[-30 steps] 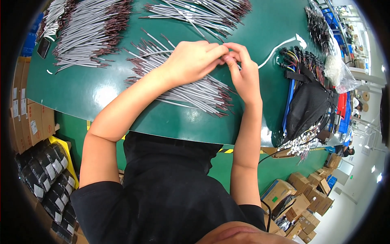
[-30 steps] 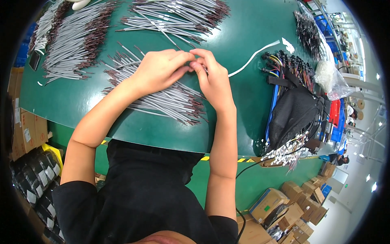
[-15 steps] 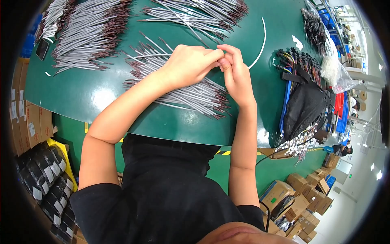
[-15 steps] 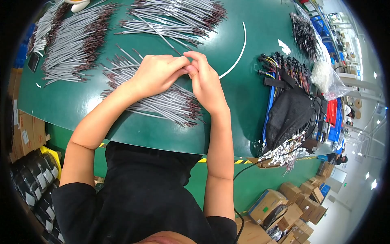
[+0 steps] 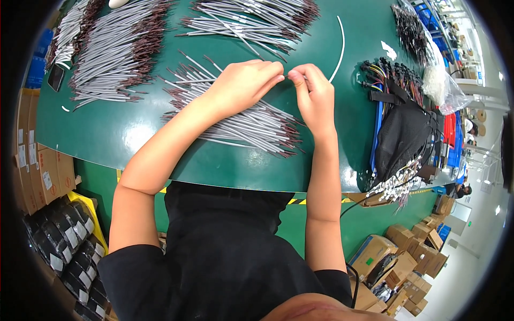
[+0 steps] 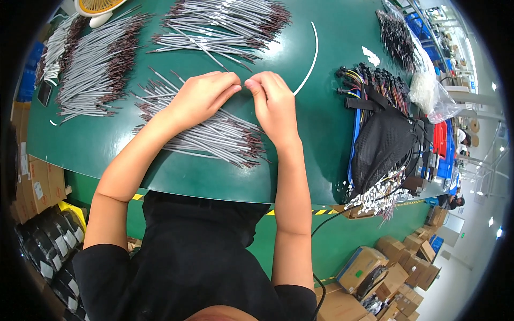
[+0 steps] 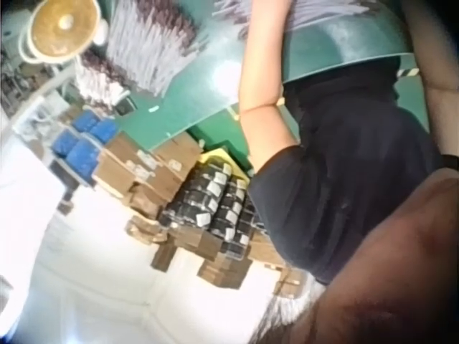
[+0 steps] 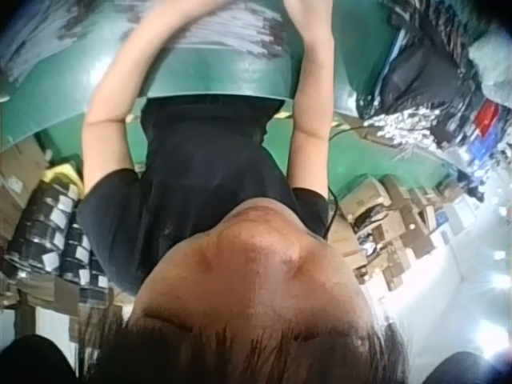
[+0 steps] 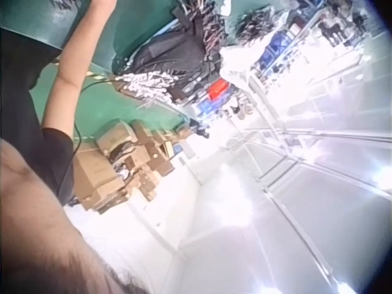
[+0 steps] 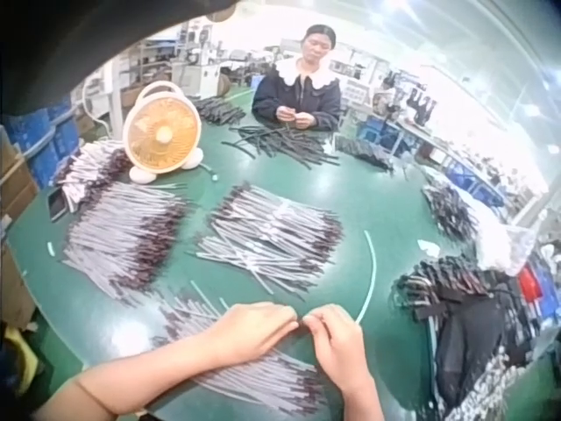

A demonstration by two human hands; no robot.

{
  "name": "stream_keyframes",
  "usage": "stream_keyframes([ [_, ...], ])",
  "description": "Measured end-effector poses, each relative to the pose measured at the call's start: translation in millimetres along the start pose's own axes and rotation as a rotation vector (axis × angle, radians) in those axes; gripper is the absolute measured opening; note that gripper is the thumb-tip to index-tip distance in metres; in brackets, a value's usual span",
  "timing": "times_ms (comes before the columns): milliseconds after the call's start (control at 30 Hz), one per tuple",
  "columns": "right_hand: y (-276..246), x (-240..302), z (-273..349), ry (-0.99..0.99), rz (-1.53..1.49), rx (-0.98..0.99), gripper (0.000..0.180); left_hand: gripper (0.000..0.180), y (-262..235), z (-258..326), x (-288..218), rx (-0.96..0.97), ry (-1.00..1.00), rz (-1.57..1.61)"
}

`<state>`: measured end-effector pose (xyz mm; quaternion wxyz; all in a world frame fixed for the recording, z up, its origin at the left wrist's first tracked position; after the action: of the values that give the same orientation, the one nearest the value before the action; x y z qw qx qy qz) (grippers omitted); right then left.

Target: The person threads small electronic components onto individual wires by hand at an assembly workbench.

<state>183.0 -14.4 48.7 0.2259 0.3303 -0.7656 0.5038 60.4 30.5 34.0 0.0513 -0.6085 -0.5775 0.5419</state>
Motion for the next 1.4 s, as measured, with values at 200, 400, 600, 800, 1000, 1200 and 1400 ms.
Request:
stream_keyframes([
  [200,-38.7,-33.9,5.5,0.184,-0.038,-0.266,0.018,0.012,-22.4,-7.4,12.4,-0.011,0.025,-0.154],
  [400,-35.1,-48.2,9.6,0.393,-0.154,-0.207,0.023,0.014,-53.8,-12.3,45.8,-0.034,-0.010,-0.240],
  [600,-28.6,-47.1,7.8,0.340,0.030,-0.159,0.021,0.014,-52.6,-14.9,77.1,0.090,0.043,-0.324],
  [800,-26.1,-43.8,5.5,0.188,0.141,-0.150,0.014,0.014,-51.9,-30.0,90.2,0.103,0.020,-0.335],
  [1000,-27.3,-47.0,8.0,0.212,0.170,-0.149,0.019,0.013,-53.1,-56.9,90.6,0.004,0.003,-0.457],
  [1200,-23.9,-45.6,7.6,0.149,0.181,-0.157,0.034,0.020,-46.8,-62.1,125.7,-0.077,0.013,-0.508],
  [1400,-32.6,-51.4,10.8,0.277,0.079,-0.232,0.026,0.055,-45.0,-50.8,84.2,0.076,0.159,-0.591],
])
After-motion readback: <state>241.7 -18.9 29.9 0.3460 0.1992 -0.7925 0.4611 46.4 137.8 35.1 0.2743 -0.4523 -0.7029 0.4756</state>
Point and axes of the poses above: each hand's wrist, its own z-axis away from the middle knuckle, its own y-axis out of the palm, x = y × z, the point moved 10 cm from there along -z, towards the middle knuckle, and after that the axes turned 3 degrees about x, right-handed, at the moved point
